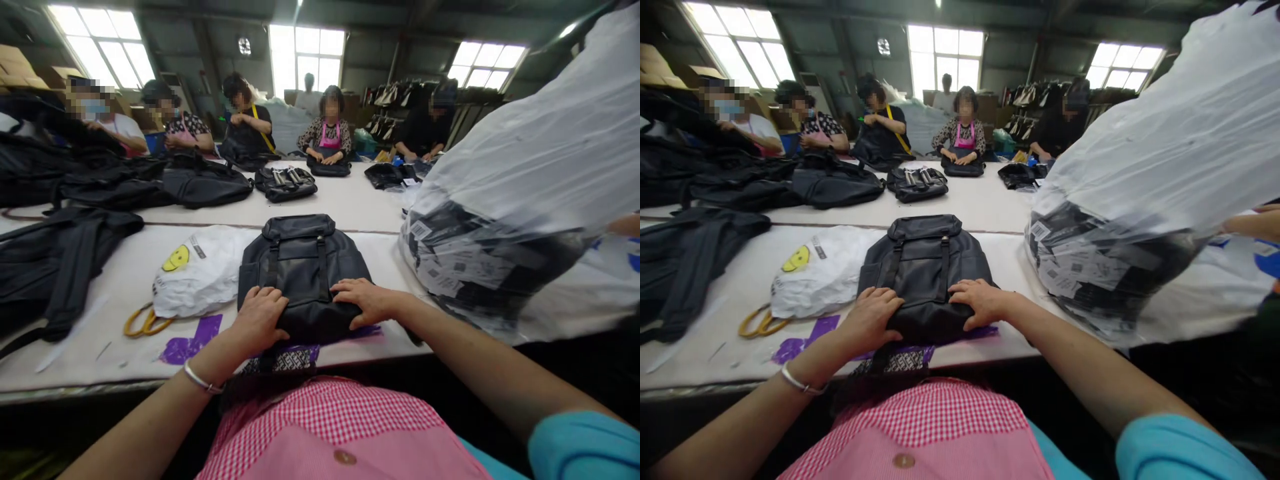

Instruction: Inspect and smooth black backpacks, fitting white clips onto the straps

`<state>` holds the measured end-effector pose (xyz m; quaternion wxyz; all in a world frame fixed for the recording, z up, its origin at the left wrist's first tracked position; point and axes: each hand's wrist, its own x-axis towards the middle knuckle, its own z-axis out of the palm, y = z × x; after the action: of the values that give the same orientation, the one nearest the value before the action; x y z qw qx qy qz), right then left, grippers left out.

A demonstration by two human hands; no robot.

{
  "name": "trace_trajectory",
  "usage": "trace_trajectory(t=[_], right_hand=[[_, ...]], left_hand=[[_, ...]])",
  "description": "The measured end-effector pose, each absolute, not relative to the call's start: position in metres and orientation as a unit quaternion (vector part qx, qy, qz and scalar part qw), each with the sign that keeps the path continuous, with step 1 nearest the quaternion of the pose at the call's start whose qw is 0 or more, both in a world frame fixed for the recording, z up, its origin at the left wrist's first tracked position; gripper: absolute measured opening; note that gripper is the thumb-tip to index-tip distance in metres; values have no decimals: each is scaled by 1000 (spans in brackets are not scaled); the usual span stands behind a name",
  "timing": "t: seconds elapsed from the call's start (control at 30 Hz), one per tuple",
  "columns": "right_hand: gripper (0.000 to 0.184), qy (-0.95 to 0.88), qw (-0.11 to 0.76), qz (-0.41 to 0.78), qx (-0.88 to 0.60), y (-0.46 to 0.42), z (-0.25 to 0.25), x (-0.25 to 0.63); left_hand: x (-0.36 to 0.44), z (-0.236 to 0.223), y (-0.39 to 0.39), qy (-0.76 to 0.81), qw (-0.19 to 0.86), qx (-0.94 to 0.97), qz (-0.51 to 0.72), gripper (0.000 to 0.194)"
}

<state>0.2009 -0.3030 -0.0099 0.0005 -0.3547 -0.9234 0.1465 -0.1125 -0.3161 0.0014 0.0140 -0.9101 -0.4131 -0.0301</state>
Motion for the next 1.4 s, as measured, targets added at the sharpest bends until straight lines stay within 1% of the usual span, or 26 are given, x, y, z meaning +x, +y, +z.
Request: trace_trajectory(t=[0.07,0.13,0.2,0.27,0.3,0.33,0.43,0.5,0.57,0.6,0.63,0.73,0.77,0.83,0.87,0.9,0.93,1.0,1.03,1.07,1.13,1.23,1.33,1.4], right_hand=[[56,-934,9,131,-331,-297,-3,201],[44,-947,40,98,-304,-293,7,204],[35,-951,87,56,-290,-292,17,210],[28,-945,121,19,-303,-294,19,215],[27,-940,126,6,-318,-297,17,217],[26,-935,124,-3,-333,-300,11,218],[25,-919,123,-19,-374,-309,-13,216],[27,-909,135,-22,-394,-312,-27,214],[31,-904,144,-14,-401,-312,-33,212],[33,-904,145,-6,-401,-312,-34,211],[35,-905,148,3,-399,-311,-33,211],[35,-898,173,34,-403,-309,-28,211],[33,-892,191,47,-408,-309,-27,210],[28,-871,235,80,-423,-309,-24,210],[25,-857,261,98,-433,-308,-23,209],[23,-842,286,116,-443,-308,-21,209],[22,-826,308,134,-453,-308,-19,209],[20,-796,341,167,-472,-306,-16,209],[19,-781,354,180,-482,-304,-16,209],[19,-768,363,192,-491,-303,-16,210],[21,-751,372,212,-503,-299,-17,212],[25,-742,354,243,-515,-296,-20,217],[27,-751,302,257,-529,-295,-16,220],[29,-775,254,235,-528,-295,-6,217]], left_hand=[[-109,7,-311,-401,32,-915,-21,35],[-107,17,-306,-390,62,-918,-31,25],[-107,29,-300,-373,94,-921,-59,18],[-109,39,-294,-347,111,-927,-85,15],[-111,41,-292,-333,109,-932,-94,17],[-113,40,-290,-322,101,-936,-100,24],[-126,21,-292,-331,66,-932,-135,61],[-139,-1,-299,-379,36,-904,-197,82],[-152,-24,-307,-442,10,-854,-276,94],[-159,-35,-312,-466,1,-829,-308,95],[-164,-43,-315,-481,-10,-812,-329,93],[-169,-58,-323,-485,-53,-800,-350,77],[-167,-60,-324,-496,-70,-785,-364,77],[-158,-59,-325,-558,-132,-701,-425,84],[-152,-58,-326,-589,-193,-632,-465,86],[-145,-57,-327,-603,-281,-554,-500,83],[-139,-56,-328,-591,-387,-472,-527,77],[-126,-54,-330,-497,-587,-321,-552,58],[-121,-53,-331,-439,-655,-268,-553,50],[-116,-51,-332,-391,-698,-231,-554,44],[-109,-48,-329,-339,-725,-195,-567,35],[-100,-43,-319,-325,-711,-185,-595,32],[-93,-37,-307,-326,-694,-190,-613,35],[-87,-31,-302,-326,-687,-193,-620,37]])
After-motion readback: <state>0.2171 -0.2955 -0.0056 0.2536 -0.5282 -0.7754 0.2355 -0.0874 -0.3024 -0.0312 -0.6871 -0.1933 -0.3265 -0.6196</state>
